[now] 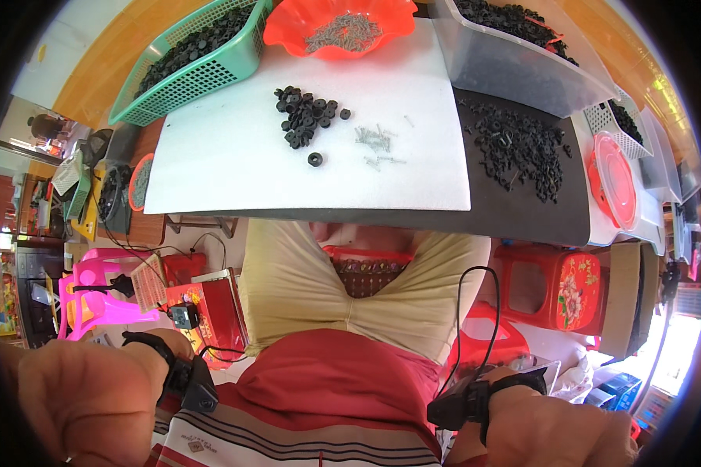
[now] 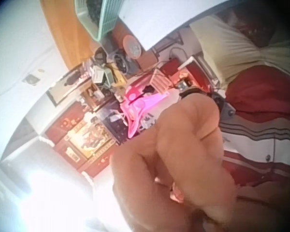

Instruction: Sorting and inspecting small black shoe components from a larger bin into smaller sets.

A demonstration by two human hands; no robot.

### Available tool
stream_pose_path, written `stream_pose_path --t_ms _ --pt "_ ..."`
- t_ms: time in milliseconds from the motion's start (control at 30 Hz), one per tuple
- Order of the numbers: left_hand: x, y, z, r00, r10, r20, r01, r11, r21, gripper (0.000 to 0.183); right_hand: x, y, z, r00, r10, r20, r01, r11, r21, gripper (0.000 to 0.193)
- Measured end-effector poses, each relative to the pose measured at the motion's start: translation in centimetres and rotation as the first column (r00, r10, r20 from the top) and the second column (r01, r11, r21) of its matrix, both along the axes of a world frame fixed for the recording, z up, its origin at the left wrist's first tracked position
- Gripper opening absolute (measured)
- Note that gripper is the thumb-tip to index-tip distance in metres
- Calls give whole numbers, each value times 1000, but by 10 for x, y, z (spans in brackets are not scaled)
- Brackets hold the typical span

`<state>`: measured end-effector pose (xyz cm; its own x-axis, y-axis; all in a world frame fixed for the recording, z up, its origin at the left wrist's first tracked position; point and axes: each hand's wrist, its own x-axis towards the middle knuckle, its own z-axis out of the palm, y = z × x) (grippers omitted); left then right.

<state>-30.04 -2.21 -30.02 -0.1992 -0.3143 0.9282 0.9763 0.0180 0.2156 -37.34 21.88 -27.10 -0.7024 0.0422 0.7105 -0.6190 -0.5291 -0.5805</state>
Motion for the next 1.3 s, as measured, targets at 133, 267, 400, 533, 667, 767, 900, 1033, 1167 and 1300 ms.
stream_pose_path --t_ms 133,267,400,533,667,767,900,1033,1167,1300 --pt "-43 9 -3 989 128 69 -124 990 -63 28 -4 -6 -7 978 -166 128 173 984 -44 23" --pt "-77 -39 -38 879 366 306 -197 862 -466 49 -22 11 -90 993 113 13 -67 486 872 28" --pt "-99 -61 -81 577 556 598 -167 797 -580 29 -37 -15 -236 925 165 342 -373 226 900 16" --pt "-126 -80 -107 489 700 521 -128 648 -751 32 -71 -19 -315 854 45 518 -507 -147 849 32" --pt "-153 -83 -124 434 765 475 -86 560 -824 32 -92 -21 -414 877 96 470 -473 8 881 47" --pt "-153 -84 -122 378 758 532 -3 576 -818 34 -121 -25 -435 857 110 503 -506 4 862 48" --pt "-153 -84 -114 299 757 581 105 579 -809 35 -162 -33 -441 823 120 556 -558 -21 830 48" --pt "-155 -81 -114 252 743 620 110 614 -781 35 -183 -43 -428 781 148 607 -606 -55 794 49" --pt "-153 -82 -116 257 710 656 107 653 -750 36 -195 -53 -409 777 169 607 -603 -81 794 50" --pt "-154 -82 -117 333 735 590 77 603 -794 33 -192 -54 -395 795 184 578 -570 -99 816 51"
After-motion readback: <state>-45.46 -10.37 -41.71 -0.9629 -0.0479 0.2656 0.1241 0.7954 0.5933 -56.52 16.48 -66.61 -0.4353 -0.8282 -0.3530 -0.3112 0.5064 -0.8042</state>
